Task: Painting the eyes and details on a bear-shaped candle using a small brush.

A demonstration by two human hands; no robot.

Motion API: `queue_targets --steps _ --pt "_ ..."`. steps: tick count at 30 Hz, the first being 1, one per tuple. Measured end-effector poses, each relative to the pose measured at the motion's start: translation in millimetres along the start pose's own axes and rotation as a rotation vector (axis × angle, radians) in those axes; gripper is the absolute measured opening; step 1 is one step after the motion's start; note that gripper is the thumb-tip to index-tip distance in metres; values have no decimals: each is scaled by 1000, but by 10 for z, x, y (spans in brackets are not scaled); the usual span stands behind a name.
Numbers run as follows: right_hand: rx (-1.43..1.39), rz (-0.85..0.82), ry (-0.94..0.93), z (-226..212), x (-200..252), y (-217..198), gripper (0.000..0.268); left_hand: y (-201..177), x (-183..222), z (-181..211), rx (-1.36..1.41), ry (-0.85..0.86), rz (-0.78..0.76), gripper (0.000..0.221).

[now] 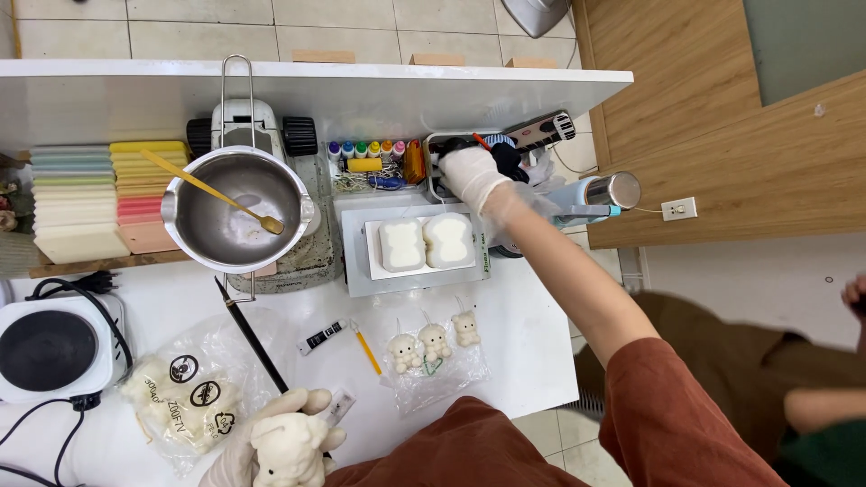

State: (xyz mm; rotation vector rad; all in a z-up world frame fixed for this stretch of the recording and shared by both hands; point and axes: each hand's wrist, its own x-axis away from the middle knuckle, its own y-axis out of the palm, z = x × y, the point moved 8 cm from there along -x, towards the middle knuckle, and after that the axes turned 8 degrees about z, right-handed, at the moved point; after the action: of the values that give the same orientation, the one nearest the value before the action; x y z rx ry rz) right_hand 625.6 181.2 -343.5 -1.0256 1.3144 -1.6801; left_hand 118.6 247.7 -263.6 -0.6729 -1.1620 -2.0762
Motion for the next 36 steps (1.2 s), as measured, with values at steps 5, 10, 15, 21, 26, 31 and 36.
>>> queue_targets --steps 5,10,15,21,26,31,36 --pt "-260 -354 389 118 -17 413 31 90 -5 83 -105 59 -165 67" --pt "-391 -507 614 147 -21 729 47 -233 -86 -186 -18 -151 -99 62" --pt "-391 -386 798 307 -76 1117 35 -348 -56 -180 -56 41 -66 61" --pt "-397 -415 840 282 27 872 35 -430 -28 -221 24 47 -48 57" --pt "-379 -423 777 317 13 604 44 -237 44 -141 140 -69 -143 54" --pt "-491 -498 744 441 109 -343 67 11 88 -93 427 -289 -366 47" --pt "-985 -326 694 721 389 -1079 18 163 203 -1 509 -215 -509 51"
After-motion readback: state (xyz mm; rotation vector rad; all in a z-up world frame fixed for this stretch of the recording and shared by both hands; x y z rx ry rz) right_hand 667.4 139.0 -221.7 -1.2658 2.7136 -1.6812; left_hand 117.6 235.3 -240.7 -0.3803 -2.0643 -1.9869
